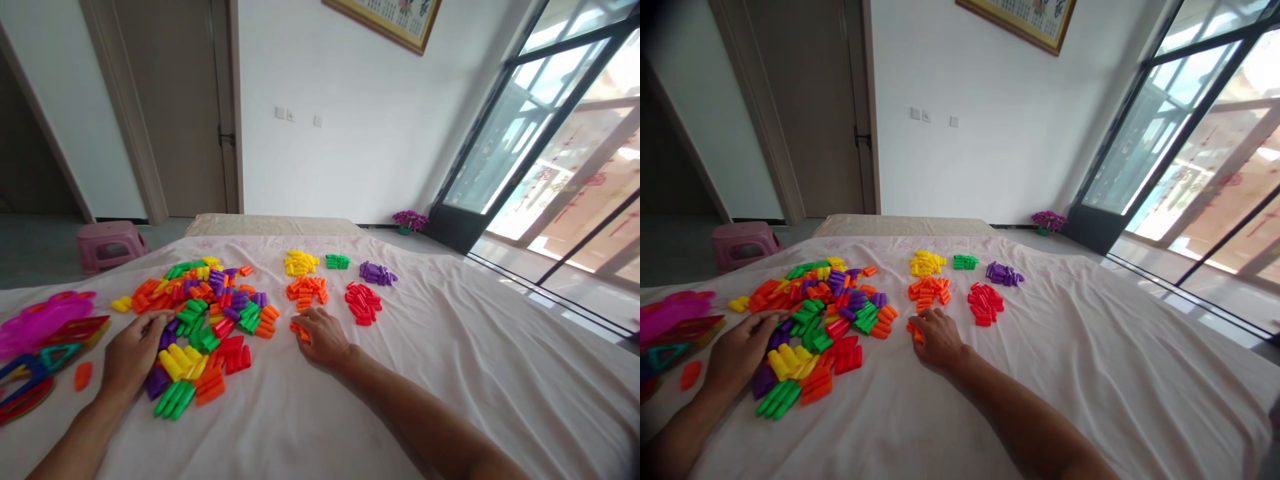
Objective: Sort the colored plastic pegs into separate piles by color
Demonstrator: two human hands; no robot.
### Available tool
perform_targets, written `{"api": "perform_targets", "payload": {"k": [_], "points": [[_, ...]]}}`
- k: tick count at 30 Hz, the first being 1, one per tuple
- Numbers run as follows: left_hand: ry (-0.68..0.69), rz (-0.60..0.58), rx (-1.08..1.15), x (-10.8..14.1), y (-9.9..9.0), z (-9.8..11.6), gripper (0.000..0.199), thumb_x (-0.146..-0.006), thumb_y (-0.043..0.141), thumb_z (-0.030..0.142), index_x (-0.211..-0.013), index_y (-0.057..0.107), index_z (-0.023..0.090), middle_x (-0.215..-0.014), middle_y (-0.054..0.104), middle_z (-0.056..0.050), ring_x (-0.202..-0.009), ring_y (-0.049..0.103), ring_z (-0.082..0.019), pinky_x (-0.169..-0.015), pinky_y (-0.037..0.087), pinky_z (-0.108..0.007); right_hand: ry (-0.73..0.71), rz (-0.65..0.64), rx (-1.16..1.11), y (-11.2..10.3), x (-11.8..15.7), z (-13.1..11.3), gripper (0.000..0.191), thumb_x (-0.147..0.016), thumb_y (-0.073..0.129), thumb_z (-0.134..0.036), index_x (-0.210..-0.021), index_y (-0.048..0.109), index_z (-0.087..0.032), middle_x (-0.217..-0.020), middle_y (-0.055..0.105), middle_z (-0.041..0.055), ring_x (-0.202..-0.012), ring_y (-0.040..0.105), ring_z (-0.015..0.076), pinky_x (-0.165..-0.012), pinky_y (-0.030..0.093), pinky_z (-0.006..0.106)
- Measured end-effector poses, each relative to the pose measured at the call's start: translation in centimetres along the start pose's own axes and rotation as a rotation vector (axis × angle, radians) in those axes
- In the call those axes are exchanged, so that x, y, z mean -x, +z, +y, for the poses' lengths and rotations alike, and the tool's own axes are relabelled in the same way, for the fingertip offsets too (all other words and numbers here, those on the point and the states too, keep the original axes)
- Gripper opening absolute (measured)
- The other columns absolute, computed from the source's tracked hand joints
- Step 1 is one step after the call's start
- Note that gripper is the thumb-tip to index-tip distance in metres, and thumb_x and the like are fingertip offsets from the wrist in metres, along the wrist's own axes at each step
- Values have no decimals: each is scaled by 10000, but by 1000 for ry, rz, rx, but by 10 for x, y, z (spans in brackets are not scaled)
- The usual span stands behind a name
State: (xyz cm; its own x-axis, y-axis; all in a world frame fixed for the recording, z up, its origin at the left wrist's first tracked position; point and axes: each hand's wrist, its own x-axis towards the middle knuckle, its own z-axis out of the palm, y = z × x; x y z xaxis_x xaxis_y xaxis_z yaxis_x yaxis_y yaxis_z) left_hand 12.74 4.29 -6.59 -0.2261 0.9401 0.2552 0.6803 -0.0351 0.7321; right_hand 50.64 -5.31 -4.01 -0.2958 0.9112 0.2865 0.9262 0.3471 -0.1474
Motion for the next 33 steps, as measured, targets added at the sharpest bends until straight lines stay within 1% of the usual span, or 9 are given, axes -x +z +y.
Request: {"api": "perform_targets", "payload": {"k": [7,12,14,16,19,23,26,29,33], "points": [[19,27,26,2,-1,1,393,-890,445,487,-1036,714,241,-1071,750,-42,-1016,670,-262,-872,492,-351,-140,-49,-58,-13,5,14,315,-826,598,-221,-1126,690,-251,-1126,655,65,-955,583,212,-821,459,313],[25,42,45,0,2,-3,381,-875,459,502,-1014,720,263,-1042,761,-26,-990,681,-262,-853,507,-342,-96,-9,-86,-21,23,16,290,-815,609,-208,-1092,693,-238,-1098,671,67,-949,584,218,-812,440,332],[31,47,63,-1,3,-3,376,-870,465,504,-1009,719,265,-1048,762,-18,-1001,681,-260,-868,507,-341,-66,-15,-98,-24,25,14,268,-817,653,-266,-1079,698,-234,-1107,678,68,-954,591,225,-827,439,347],[32,51,85,-1,4,-3,377,-866,468,509,-1004,719,263,-1046,763,-13,-1014,679,-257,-891,503,-343,-64,-28,-125,-28,23,11,338,-811,708,-378,-1117,699,-236,-1167,676,77,-1013,599,245,-882,438,375],[28,51,104,-1,4,-4,383,-861,470,522,-1000,719,266,-1044,762,-3,-1025,677,-253,-924,493,-345,-49,1,-179,-33,11,5,388,-864,673,-474,-1179,692,-249,-1236,671,82,-1122,593,252,-969,418,398],[23,48,111,-1,5,-5,390,-859,475,535,-1009,722,273,-1047,762,4,-1011,681,-247,-934,492,-338,53,19,-205,-33,-17,-10,271,-946,569,-338,-1152,704,-225,-1174,706,71,-1116,613,215,-967,432,344],[23,48,122,-1,4,-5,391,-865,476,535,-1014,720,269,-1061,759,0,-1023,678,-243,-944,487,-339,122,-32,-157,-26,-44,-25,305,-970,500,-299,-1198,686,-218,-1188,702,79,-1108,625,211,-926,451,320],[24,43,111,0,3,-3,390,-872,468,522,-1016,720,262,-1080,756,-9,-1044,674,-249,-949,483,-350,176,-114,-65,-17,-69,-39,341,-975,492,-356,-1233,664,-215,-1151,702,102,-1052,647,227,-861,469,324],[15,36,106,0,3,-2,380,-873,470,515,-1018,718,267,-1065,759,-5,-1051,673,-251,-930,487,-349,188,-221,-25,-2,-85,-49,297,-930,556,-342,-1158,693,-209,-1118,695,119,-1025,657,252,-801,481,327]]}}
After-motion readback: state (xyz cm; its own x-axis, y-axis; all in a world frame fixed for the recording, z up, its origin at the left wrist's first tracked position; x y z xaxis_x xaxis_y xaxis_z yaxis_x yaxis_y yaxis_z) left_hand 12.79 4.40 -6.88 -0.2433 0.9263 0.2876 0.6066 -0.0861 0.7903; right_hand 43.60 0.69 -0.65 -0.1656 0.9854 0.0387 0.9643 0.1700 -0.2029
